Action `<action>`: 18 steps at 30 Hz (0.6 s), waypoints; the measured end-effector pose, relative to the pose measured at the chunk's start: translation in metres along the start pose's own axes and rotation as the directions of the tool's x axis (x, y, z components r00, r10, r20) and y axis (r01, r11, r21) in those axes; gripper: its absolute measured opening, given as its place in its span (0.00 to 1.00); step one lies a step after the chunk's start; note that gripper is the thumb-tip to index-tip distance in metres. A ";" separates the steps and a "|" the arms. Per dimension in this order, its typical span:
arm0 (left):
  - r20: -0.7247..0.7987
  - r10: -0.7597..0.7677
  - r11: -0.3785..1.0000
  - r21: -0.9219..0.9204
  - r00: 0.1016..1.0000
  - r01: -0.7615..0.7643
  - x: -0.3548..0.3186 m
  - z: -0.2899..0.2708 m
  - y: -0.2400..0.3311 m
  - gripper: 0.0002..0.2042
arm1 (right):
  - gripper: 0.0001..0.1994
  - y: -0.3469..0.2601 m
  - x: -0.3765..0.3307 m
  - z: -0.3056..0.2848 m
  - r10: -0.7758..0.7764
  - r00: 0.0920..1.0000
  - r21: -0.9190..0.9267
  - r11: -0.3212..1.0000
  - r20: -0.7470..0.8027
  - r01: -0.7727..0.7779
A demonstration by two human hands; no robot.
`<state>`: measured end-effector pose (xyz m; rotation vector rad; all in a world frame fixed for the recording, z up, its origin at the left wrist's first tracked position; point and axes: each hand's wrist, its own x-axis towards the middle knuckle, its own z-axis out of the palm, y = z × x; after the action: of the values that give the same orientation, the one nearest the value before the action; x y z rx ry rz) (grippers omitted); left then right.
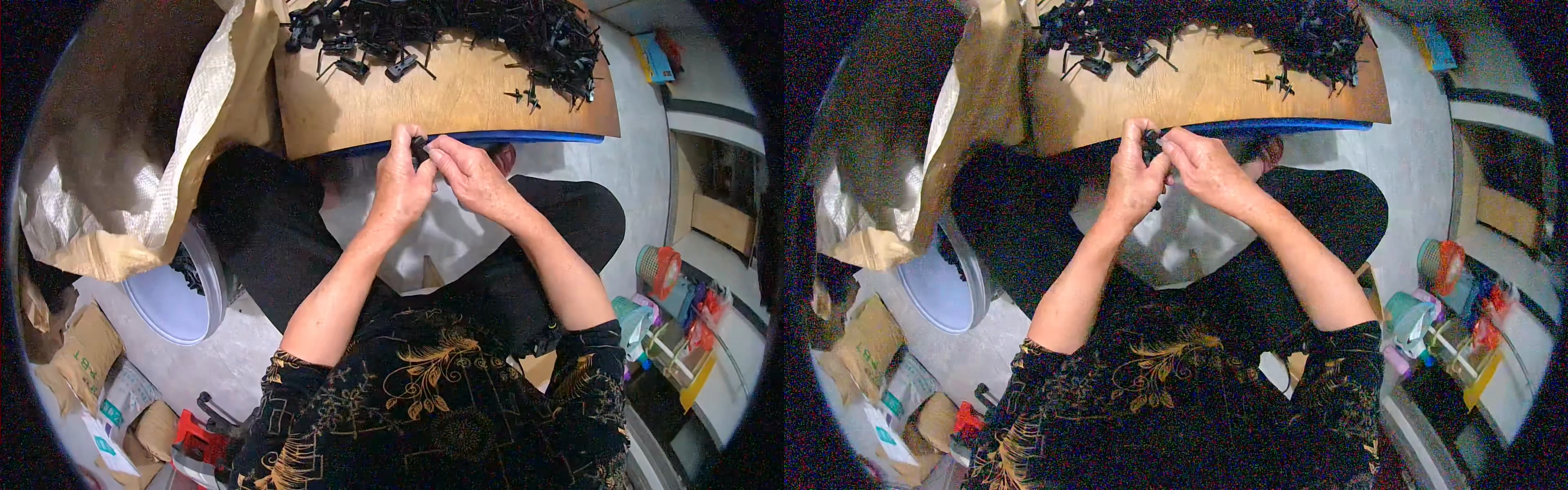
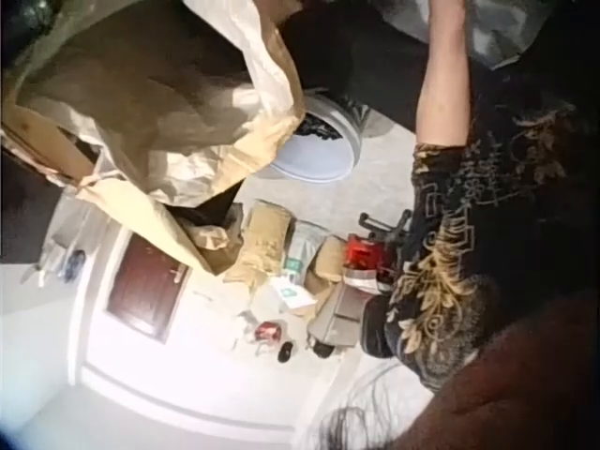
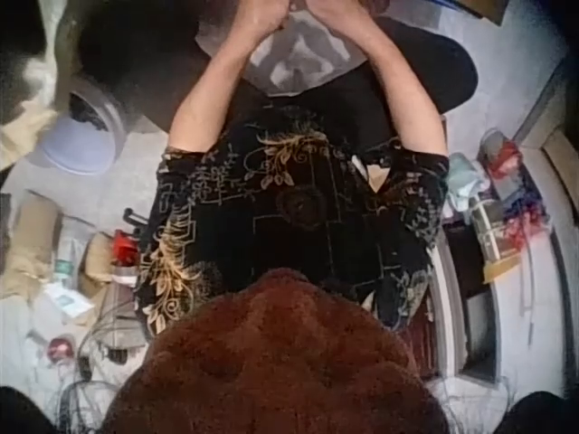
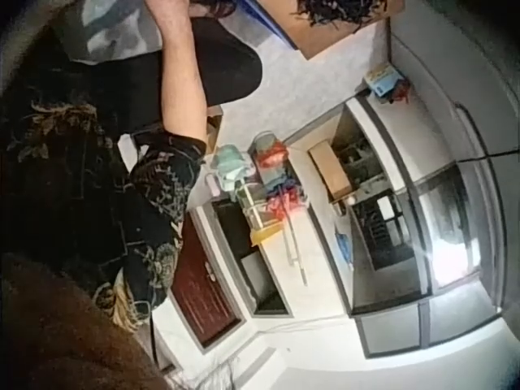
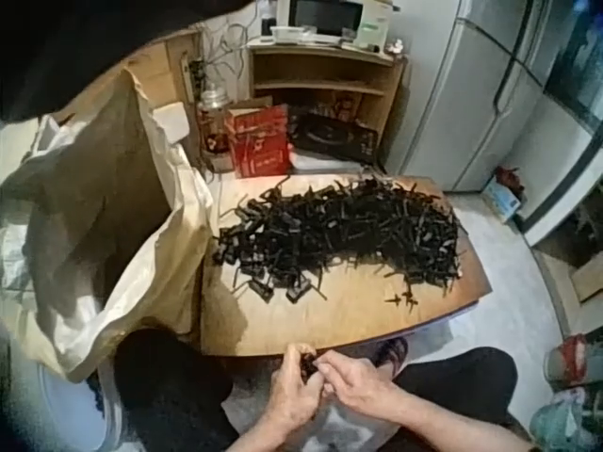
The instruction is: Inspecting and sorting small black plastic components from a pile.
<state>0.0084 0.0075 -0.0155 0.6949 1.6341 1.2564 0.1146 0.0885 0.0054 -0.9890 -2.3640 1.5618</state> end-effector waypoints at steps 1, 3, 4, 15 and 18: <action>-0.032 0.043 0.998 0.053 0.999 -0.042 0.000 0.000 -0.003 0.15 | 0.09 -0.002 0.001 0.001 0.035 0.999 -0.003 0.999 0.009 -0.035; -0.059 0.084 0.991 0.105 0.995 -0.078 0.000 0.001 -0.010 0.15 | 0.09 0.002 0.002 0.006 0.010 1.000 -0.004 1.000 -0.018 -0.010; -0.094 0.175 0.971 0.182 0.980 -0.156 0.002 0.002 -0.015 0.15 | 0.09 0.004 0.003 0.007 -0.024 0.999 -0.006 1.000 -0.046 0.023; -0.158 0.228 0.958 0.211 0.961 -0.193 0.007 0.001 -0.016 0.14 | 0.12 0.017 0.013 0.006 0.018 0.999 0.095 0.995 0.036 -0.021; -0.066 0.044 0.971 -0.233 0.997 -0.058 0.004 -0.003 0.004 0.16 | 0.13 0.017 0.008 0.002 -0.029 1.000 0.216 0.976 -0.001 0.028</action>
<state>0.0036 0.0115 -0.0127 0.5589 1.4918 1.4925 0.1153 0.0956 -0.0123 -0.9022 -2.1408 1.7635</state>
